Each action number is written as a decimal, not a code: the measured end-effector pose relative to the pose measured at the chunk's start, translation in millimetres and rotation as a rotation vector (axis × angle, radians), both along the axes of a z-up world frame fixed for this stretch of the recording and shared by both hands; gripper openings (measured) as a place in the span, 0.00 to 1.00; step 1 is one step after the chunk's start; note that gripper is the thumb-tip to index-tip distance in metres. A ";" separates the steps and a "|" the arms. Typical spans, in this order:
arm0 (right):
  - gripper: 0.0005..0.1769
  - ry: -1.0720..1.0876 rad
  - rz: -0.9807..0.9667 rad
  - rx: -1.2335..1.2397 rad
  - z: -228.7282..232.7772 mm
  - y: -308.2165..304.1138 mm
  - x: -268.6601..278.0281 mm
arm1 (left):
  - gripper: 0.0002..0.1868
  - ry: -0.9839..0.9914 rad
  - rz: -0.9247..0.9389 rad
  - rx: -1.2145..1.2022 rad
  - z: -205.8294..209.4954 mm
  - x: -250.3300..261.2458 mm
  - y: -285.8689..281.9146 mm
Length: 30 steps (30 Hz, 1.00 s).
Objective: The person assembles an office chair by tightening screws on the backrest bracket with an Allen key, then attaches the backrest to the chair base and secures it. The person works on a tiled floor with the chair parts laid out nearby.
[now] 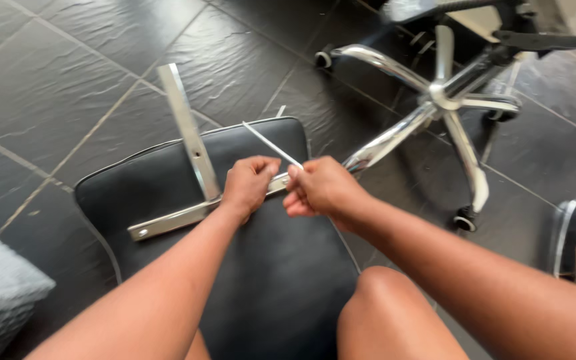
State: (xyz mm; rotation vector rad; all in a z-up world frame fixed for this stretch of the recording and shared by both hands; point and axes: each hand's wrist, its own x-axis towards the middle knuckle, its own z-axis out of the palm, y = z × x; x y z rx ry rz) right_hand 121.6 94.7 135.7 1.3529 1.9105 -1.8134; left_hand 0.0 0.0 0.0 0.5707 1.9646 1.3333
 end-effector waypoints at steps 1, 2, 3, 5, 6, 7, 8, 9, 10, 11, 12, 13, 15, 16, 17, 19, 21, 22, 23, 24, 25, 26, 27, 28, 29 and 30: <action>0.23 -0.012 0.021 0.022 -3.7 -11.4 -3.0 | 0.21 -0.217 0.044 0.142 7.2 -3.1 -7.8; 0.22 -0.023 0.042 0.044 -6.8 -22.1 -5.0 | 0.21 -0.434 0.091 0.284 13.7 -4.1 -15.5; 0.21 -0.031 0.062 0.067 -9.1 -30.9 -5.6 | 0.23 -0.646 0.138 0.427 19.8 -4.5 -22.8; 0.20 -0.028 0.084 0.084 -13.2 -45.4 -8.6 | 0.18 -0.745 0.127 0.422 27.6 0.1 -39.3; 0.19 -0.024 0.103 0.095 -16.7 -52.0 -12.7 | 0.15 -0.792 0.129 0.426 29.4 0.2 -45.8; 0.19 -0.012 0.103 0.110 -21.1 -56.4 -14.4 | 0.14 -0.724 0.134 0.434 29.2 1.2 -47.5; 0.18 0.000 0.103 0.125 -26.3 -58.5 -16.2 | 0.12 -0.656 0.138 0.441 27.7 1.6 -47.3; 0.17 0.006 0.094 0.137 -32.4 -60.7 -13.1 | 0.10 -0.597 0.137 0.441 24.7 5.7 -48.6; 0.17 -0.031 0.141 0.210 -38.3 -62.7 -8.2 | 0.11 -0.534 0.130 0.390 21.8 9.3 -50.1; 0.18 -0.063 0.181 0.290 -42.4 -62.3 -3.1 | 0.11 -0.469 0.113 0.344 21.2 11.0 -47.0; 0.19 -0.096 0.222 0.370 -45.2 -61.2 1.1 | 0.12 -0.404 0.097 0.297 21.9 13.6 -44.2; 0.15 -0.095 0.298 0.439 -45.9 -58.1 4.7 | 0.11 -0.482 0.123 0.337 24.7 16.6 -40.6; 0.19 -0.090 0.454 0.571 -43.6 -54.4 10.8 | 0.10 -0.635 0.180 0.412 34.0 21.1 -38.3; 0.20 -0.010 0.387 0.780 -42.0 -53.2 10.1 | 0.10 -0.471 0.176 0.328 39.5 18.9 -38.8; 0.22 0.067 0.324 0.979 -40.9 -54.3 10.8 | 0.10 -0.316 0.179 0.236 43.0 17.4 -42.8; 0.28 0.219 0.328 1.236 -37.4 -57.4 8.4 | 0.10 -0.115 0.113 0.111 48.6 10.4 -51.1; 0.40 0.365 0.465 1.361 -28.3 -54.5 0.9 | 0.09 -0.015 -0.028 0.051 53.1 -2.1 -61.1; 0.34 0.371 0.498 1.355 -23.7 -54.9 -3.5 | 0.10 -0.089 -0.048 0.055 54.9 -9.3 -65.9; 0.29 0.381 0.537 1.344 -20.0 -57.3 -8.1 | 0.10 -0.165 -0.061 0.056 55.8 -16.6 -74.1; 0.24 0.390 0.576 1.333 -17.1 -60.9 -13.4 | 0.11 -0.241 -0.073 0.057 55.9 -23.7 -82.8; 0.16 0.283 0.597 1.303 -15.8 -66.3 -19.2 | 0.11 -0.325 -0.068 0.065 54.9 -30.0 -93.6; 0.09 0.176 0.618 1.273 -15.1 -71.7 -25.0 | 0.11 -0.410 -0.063 0.073 53.3 -36.9 -104.0; 0.04 0.065 0.631 1.243 -15.2 -77.1 -29.6 | 0.12 -0.494 -0.062 0.082 51.3 -43.1 -114.4; 0.05 0.137 0.654 1.207 -16.8 -83.9 -35.7 | 0.11 -0.537 -0.029 0.093 49.0 -48.5 -128.6; 0.05 0.209 0.668 1.175 -18.0 -89.6 -43.4 | 0.10 -0.574 -0.002 0.106 48.4 -55.9 -141.3; 0.06 0.280 0.681 1.142 -18.6 -94.0 -49.2 | 0.10 -0.611 0.026 0.120 48.2 -62.7 -151.2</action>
